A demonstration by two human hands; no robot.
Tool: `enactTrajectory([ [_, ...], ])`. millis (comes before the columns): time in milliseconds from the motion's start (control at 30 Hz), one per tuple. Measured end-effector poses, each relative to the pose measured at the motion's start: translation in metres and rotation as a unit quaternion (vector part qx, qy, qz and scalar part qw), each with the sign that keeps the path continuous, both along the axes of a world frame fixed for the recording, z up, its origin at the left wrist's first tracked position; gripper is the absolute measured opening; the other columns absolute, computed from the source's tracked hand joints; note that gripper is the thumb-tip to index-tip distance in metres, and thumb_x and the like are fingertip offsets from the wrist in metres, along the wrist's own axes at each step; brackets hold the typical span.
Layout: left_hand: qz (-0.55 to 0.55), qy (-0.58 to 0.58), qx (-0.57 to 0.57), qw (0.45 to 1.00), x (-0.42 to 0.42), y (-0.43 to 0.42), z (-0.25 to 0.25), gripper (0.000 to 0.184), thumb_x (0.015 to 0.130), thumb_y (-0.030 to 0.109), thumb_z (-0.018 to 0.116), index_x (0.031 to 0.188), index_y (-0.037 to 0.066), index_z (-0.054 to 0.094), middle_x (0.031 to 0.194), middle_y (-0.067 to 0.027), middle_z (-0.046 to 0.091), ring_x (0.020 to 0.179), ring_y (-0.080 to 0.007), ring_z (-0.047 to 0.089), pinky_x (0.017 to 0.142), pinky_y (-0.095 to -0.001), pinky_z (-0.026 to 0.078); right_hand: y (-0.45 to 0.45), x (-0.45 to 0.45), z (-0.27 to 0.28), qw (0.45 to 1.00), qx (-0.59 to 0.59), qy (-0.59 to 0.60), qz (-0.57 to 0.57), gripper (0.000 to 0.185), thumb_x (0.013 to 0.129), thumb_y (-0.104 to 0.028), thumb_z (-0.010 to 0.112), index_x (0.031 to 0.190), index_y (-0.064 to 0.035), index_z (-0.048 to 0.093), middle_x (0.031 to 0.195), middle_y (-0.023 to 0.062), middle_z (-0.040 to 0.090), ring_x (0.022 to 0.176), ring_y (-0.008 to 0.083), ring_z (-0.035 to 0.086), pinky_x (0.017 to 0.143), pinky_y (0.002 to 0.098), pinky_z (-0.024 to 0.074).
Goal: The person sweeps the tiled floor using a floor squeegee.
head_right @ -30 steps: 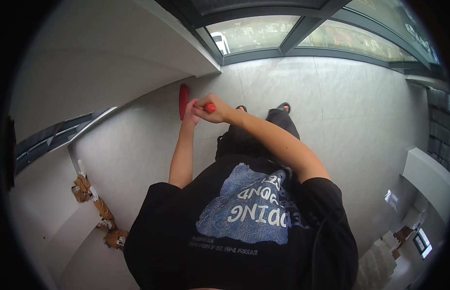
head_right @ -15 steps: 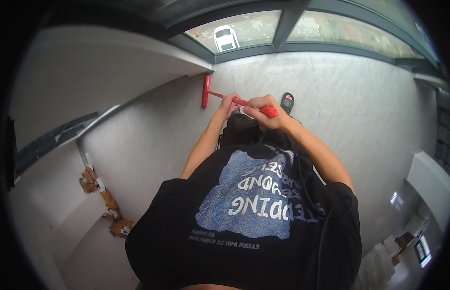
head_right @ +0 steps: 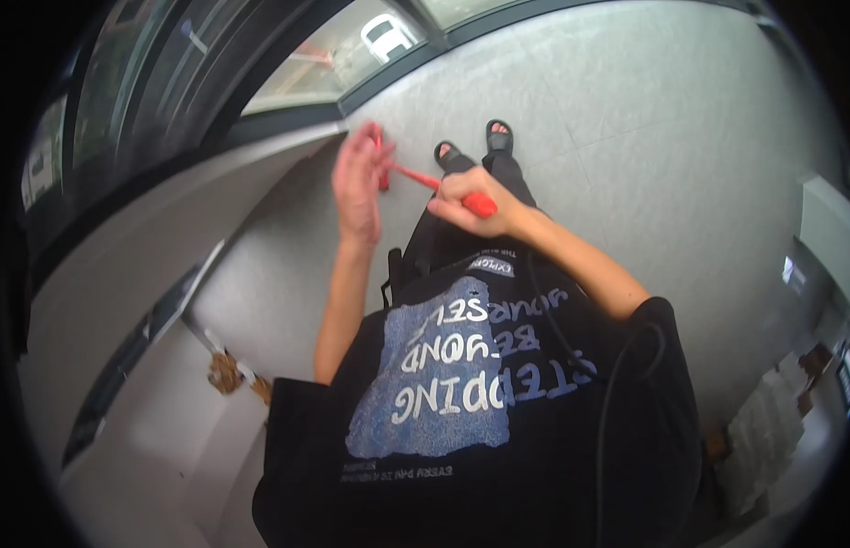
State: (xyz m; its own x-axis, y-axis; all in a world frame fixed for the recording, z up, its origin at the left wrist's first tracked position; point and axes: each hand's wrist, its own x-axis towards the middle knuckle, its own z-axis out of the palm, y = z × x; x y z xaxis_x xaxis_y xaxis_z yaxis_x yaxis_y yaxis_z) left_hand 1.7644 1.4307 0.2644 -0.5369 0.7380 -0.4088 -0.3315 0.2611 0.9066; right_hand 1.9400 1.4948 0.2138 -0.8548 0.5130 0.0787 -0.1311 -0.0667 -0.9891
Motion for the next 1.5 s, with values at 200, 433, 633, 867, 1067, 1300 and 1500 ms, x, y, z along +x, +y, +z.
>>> enactTrajectory([
  [200,-0.306,-0.313,0.392,0.809,0.031,0.052,0.170,0.091,0.086,0.070,0.039,0.144,0.001,0.029,0.135,-0.0224,0.046,0.109,-0.0299,0.057,0.094,-0.0385,0.045,0.009,-0.010,0.012,0.989,0.079,-0.091,0.087,0.033,0.083,0.005,0.061,0.056,-0.0007,0.043,0.056,0.0082,0.049,0.054,0.0210,0.048,0.060,0.0341,0.0432],
  [433,-0.316,-0.411,0.406,0.753,0.075,0.038,0.186,0.083,0.086,0.063,0.045,0.140,0.001,0.036,0.131,-0.0203,0.050,0.109,-0.0282,0.058,0.095,-0.0361,0.044,-0.008,0.018,0.004,0.991,0.068,-0.043,0.106,0.030,0.083,0.003,0.062,0.058,-0.0010,0.046,0.058,0.0080,0.052,0.054,0.0207,0.049,0.059,0.0345,0.0427],
  [633,-0.282,-0.457,0.437,0.721,0.096,0.035,0.192,0.076,0.086,0.057,0.049,0.137,0.000,0.041,0.127,-0.0185,0.053,0.108,-0.0268,0.059,0.096,-0.0340,0.043,-0.001,0.047,0.026,0.988,0.055,-0.057,0.130,0.027,0.083,0.001,0.064,0.060,-0.0013,0.048,0.059,0.0078,0.054,0.055,0.0205,0.049,0.059,0.0350,0.0422],
  [867,-0.307,-0.481,0.427,0.701,0.094,0.025,0.227,0.068,0.086,0.049,0.055,0.133,0.000,0.048,0.123,-0.0164,0.057,0.108,-0.0251,0.059,0.097,-0.0315,0.041,-0.017,0.016,-0.025,0.986,0.051,-0.062,0.145,0.024,0.083,-0.001,0.065,0.063,-0.0016,0.051,0.062,0.0075,0.056,0.055,0.0202,0.050,0.058,0.0354,0.0417],
  [1067,-0.308,-0.512,0.433,0.675,0.084,0.020,0.233,0.071,0.086,0.053,0.051,0.132,-0.001,0.048,0.122,-0.0176,0.058,0.109,-0.0257,0.058,0.097,-0.0329,0.041,-0.003,-0.026,0.016,0.993,0.049,0.025,0.104,0.036,0.083,0.002,0.064,0.056,-0.0010,0.041,0.056,0.0087,0.049,0.051,0.0233,0.047,0.054,0.0337,0.0398],
  [1300,-0.299,-0.469,0.459,0.692,0.068,0.002,0.223,0.089,0.084,0.069,0.037,0.134,-0.004,0.043,0.123,-0.0226,0.055,0.112,-0.0288,0.056,0.097,-0.0384,0.040,-0.001,-0.048,0.014,0.992,0.061,0.042,0.105,0.036,0.083,0.001,0.064,0.056,-0.0009,0.040,0.055,0.0085,0.047,0.051,0.0226,0.045,0.053,0.0338,0.0397],
  [1500,-0.128,-0.084,0.395,0.906,0.022,-0.020,0.136,0.105,0.082,0.082,0.025,0.136,-0.006,0.038,0.125,-0.0268,0.053,0.115,-0.0314,0.054,0.097,-0.0432,0.040,-0.001,-0.045,0.015,0.991,0.086,0.049,0.090,0.037,0.084,0.002,0.063,0.055,-0.0028,0.038,0.054,0.0074,0.047,0.048,0.0209,0.046,0.052,0.0327,0.0386],
])
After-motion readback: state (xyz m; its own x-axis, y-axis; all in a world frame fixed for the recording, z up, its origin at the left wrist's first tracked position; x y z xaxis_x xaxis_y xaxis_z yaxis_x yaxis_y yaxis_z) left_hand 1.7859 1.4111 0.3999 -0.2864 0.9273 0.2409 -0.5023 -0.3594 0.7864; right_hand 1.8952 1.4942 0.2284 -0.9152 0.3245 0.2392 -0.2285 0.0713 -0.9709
